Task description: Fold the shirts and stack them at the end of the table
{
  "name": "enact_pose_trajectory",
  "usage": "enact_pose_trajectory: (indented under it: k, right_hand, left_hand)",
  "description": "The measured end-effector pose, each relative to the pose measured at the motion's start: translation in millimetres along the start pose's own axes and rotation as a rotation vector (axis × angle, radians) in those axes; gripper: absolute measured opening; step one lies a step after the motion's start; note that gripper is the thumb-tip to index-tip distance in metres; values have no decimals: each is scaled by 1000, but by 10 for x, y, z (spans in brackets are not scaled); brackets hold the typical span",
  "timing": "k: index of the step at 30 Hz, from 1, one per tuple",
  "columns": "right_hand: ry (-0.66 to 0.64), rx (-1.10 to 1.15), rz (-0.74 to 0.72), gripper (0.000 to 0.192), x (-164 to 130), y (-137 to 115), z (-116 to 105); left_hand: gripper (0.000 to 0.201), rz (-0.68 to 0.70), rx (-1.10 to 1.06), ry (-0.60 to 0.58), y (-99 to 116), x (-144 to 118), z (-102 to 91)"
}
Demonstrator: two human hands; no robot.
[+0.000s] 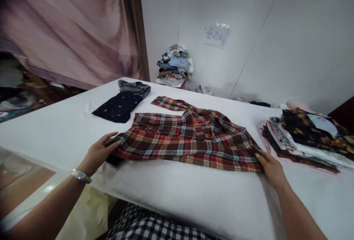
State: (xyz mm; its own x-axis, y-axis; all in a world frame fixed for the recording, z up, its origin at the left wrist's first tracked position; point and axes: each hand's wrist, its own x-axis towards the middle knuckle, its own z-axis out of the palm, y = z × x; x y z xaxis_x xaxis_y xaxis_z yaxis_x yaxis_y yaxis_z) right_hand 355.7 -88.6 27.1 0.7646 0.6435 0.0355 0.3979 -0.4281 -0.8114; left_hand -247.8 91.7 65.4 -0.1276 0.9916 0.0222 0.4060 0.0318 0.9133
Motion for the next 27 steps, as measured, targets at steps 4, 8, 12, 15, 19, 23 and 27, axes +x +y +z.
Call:
enact_pose_trajectory:
  k: [4,8,12,15,19,23,27]
  right_hand:
    - [-5,13,-26,47,-61,-91,40]
    - [3,-36,-58,42,-56,-103,72]
    - [34,-103,-84,40,-27,-28,72]
    - [-12,-154,-115,40,11,-10,68]
    - [81,-250,-286,46,67,-242,91]
    - [43,-264,-570,38,45,-847,349]
    - [-360,-268,-594,46,-9,-1404,887]
  left_hand:
    - [34,-12,260,-38,83,-74,-81]
    - [25,79,260,182,171,-92,-120]
    - [20,127,408,95,83,23,-113]
    - [27,105,561,-7,22,100,-133]
    - [38,189,586,62,176,122,-124]
    - [40,365,641,-21,407,217,81]
    - [37,464,767,-325,460,371,375]
